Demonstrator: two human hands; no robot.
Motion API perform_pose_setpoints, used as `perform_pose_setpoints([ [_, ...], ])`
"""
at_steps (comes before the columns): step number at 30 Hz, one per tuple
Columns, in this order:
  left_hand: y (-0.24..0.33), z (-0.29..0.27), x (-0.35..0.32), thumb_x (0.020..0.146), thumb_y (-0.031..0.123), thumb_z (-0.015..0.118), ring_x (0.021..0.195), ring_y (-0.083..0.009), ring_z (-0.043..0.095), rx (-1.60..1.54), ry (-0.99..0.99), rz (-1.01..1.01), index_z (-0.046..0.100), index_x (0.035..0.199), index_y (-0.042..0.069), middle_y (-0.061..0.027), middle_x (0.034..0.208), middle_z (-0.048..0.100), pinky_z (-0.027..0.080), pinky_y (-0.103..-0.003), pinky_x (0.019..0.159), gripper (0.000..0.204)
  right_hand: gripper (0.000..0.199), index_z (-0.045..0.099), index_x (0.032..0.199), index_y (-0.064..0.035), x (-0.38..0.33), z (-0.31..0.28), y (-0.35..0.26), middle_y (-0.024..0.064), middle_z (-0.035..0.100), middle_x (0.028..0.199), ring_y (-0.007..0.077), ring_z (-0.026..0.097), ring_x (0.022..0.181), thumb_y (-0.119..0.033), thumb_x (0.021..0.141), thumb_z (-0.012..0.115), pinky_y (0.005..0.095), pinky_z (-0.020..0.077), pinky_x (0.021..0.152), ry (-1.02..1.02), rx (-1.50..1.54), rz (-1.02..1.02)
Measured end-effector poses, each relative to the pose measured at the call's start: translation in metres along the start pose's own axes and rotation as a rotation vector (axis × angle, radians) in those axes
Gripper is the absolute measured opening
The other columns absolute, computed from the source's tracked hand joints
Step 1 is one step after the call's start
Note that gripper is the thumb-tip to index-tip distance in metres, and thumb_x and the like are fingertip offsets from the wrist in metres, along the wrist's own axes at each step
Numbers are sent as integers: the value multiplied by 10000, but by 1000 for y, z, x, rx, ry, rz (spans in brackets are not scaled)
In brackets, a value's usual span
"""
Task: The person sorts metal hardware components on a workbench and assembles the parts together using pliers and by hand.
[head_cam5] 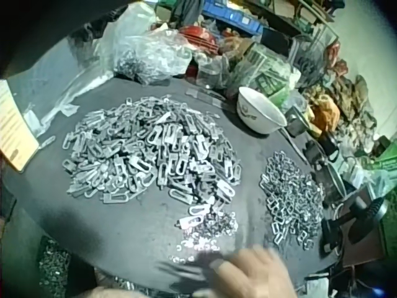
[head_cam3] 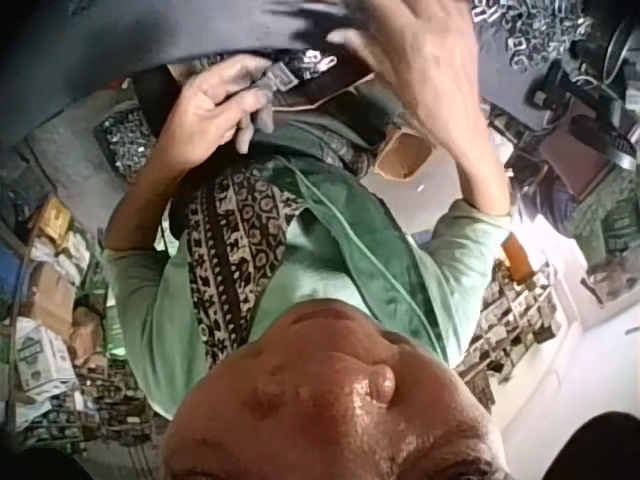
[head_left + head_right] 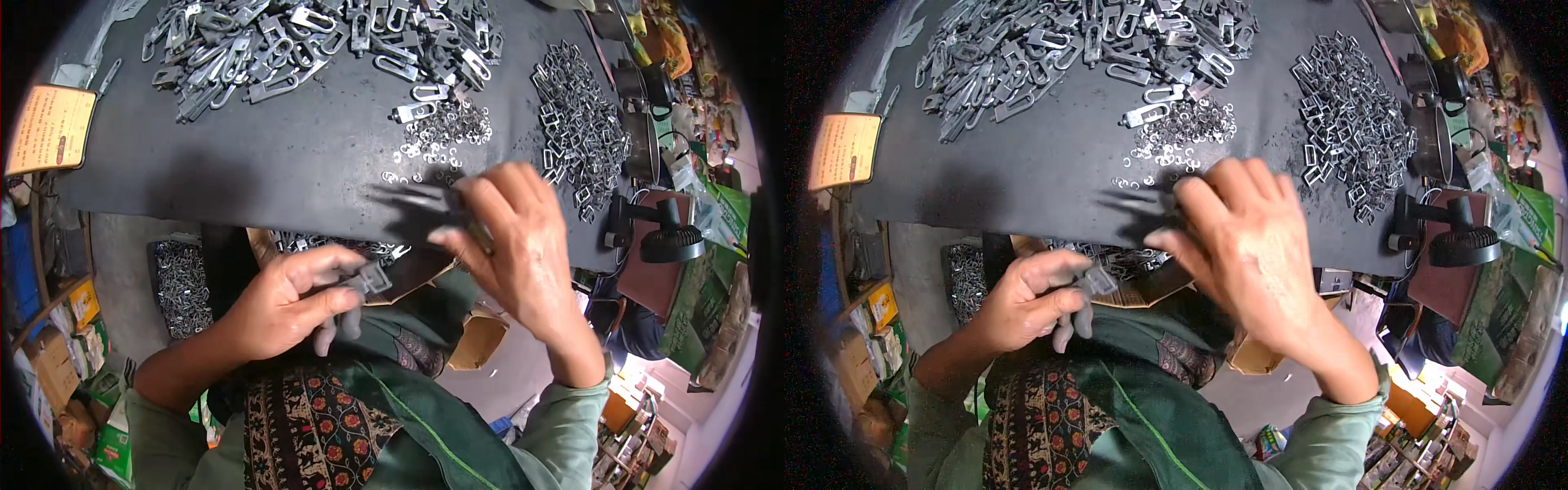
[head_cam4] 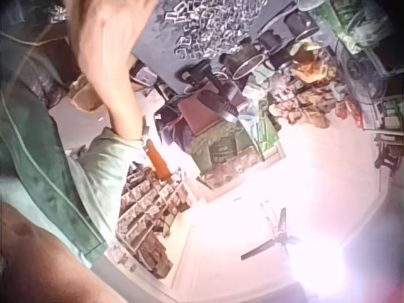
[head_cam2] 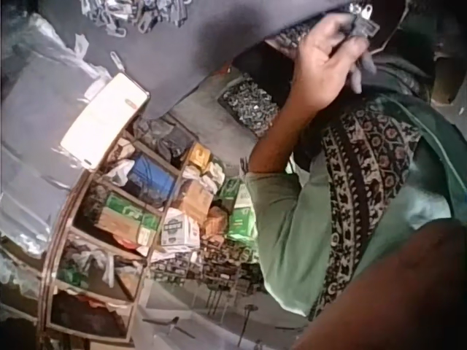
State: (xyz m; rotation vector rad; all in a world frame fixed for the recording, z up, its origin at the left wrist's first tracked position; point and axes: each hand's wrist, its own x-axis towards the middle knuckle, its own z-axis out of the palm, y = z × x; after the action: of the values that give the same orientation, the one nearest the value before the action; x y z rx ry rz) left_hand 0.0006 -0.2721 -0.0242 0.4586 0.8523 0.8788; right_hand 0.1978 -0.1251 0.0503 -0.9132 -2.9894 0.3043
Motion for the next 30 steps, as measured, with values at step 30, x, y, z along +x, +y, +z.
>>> perform_pose_setpoints([
  [30,13,-1,-10,912,123,684,842,-48,554,107,76,205,643,1107,-24,-10,949,635,453,-219,761,247,250,580,930,-96,34,-12,9,51,516,905,226,526,926,-214,731,674,406,414,851,27,-441,-328],
])
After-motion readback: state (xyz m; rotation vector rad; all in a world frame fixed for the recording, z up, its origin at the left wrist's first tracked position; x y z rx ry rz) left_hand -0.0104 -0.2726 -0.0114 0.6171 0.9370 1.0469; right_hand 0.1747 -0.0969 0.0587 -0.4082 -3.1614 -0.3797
